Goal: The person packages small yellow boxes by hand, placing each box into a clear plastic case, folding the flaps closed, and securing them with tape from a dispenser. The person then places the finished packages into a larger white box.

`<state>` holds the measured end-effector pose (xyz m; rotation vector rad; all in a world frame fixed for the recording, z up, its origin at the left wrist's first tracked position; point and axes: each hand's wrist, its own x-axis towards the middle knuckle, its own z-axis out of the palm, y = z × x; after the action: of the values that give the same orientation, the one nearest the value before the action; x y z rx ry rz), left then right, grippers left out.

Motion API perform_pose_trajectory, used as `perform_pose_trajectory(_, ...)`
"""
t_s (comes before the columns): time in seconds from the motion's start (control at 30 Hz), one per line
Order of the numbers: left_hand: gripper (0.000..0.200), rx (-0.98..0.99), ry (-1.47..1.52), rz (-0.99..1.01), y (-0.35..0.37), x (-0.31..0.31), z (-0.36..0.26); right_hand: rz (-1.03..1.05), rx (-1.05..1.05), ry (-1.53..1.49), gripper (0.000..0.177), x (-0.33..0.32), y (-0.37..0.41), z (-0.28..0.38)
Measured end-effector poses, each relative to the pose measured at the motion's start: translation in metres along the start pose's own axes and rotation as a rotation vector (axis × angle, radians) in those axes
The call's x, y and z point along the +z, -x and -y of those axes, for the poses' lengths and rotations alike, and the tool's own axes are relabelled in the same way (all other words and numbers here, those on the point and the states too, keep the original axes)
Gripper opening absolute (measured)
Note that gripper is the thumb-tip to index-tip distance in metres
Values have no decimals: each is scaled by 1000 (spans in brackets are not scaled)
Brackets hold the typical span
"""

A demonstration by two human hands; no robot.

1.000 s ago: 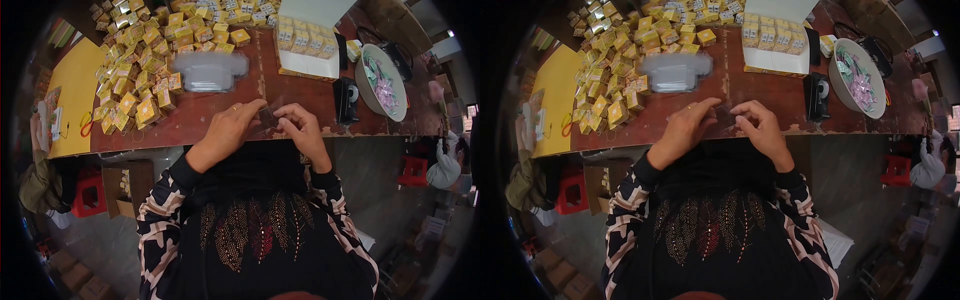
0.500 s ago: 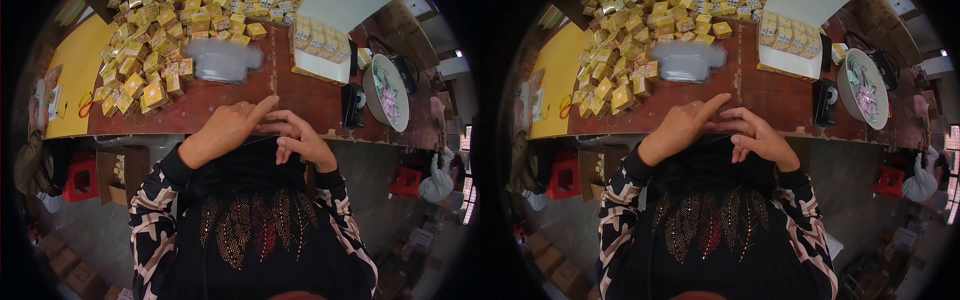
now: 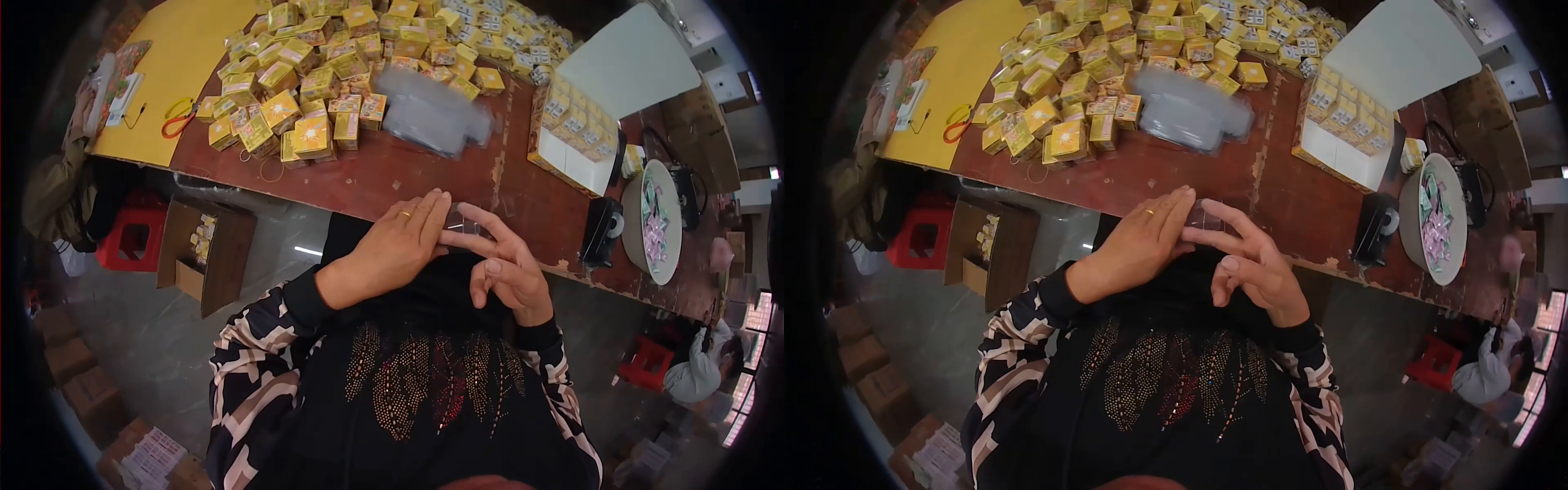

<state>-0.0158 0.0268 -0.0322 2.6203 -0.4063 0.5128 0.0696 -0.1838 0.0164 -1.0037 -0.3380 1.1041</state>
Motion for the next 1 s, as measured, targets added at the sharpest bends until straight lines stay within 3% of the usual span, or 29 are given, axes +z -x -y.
perform_pose_trajectory(0.07, 63, -4, 41, -55, 6, -2, 3, -39, 29, 158, 67, 6, -1, 15)
perform_pose_trajectory(0.17, 47, -73, 239, -51, 23, -17, 9, -302, -300, 542, 34, 4, -8, 43)
perform_pose_trajectory(0.23, 34, -255, 521, -43, 31, -29, 13, -337, -364, 599, 29, -15, -26, 57)
perform_pose_trajectory(0.27, 34, -241, 524, -45, 34, -35, 14, -370, -417, 653, 25, -27, -40, 64)
perform_pose_trajectory(0.3, 33, -403, 741, -54, 37, -40, 15, -465, -464, 760, 24, -38, -58, 69)
perform_pose_trajectory(0.33, 32, -568, 957, -60, 38, -43, 17, -560, -509, 867, 22, -51, -78, 75)
perform_pose_trajectory(0.37, 32, -557, 961, -60, 38, -44, 21, -600, -538, 971, 22, -69, -98, 80)
perform_pose_trajectory(0.43, 41, -662, 1403, -96, 36, -46, 26, -650, -553, 1256, 25, -111, -135, 89)
perform_pose_trajectory(0.5, 46, -687, 1479, -98, 34, -44, 25, -658, -542, 1439, 29, -132, -165, 101)
perform_pose_trajectory(0.57, 51, -721, 1554, -95, 34, -41, 25, -543, -435, 1788, 43, -141, -188, 109)
perform_pose_trajectory(0.67, 51, -727, 1704, -184, 34, -34, 28, -419, -493, 1991, 50, -157, -212, 108)
perform_pose_trajectory(0.8, 55, -761, 1716, -152, 34, -27, 37, -355, -491, 2028, 54, -162, -211, 113)
perform_pose_trajectory(0.9, 55, -783, 1659, -153, 31, -25, 38, -453, -367, 1934, 55, -142, -180, 127)
perform_pose_trajectory(0.97, 55, -795, 1652, -137, 27, -23, 38, -434, -264, 1347, 52, -121, -147, 130)
perform_pose_trajectory(1.0, 53, -795, 1644, -142, 24, -22, 38, -452, -254, 1345, 52, -121, -134, 128)
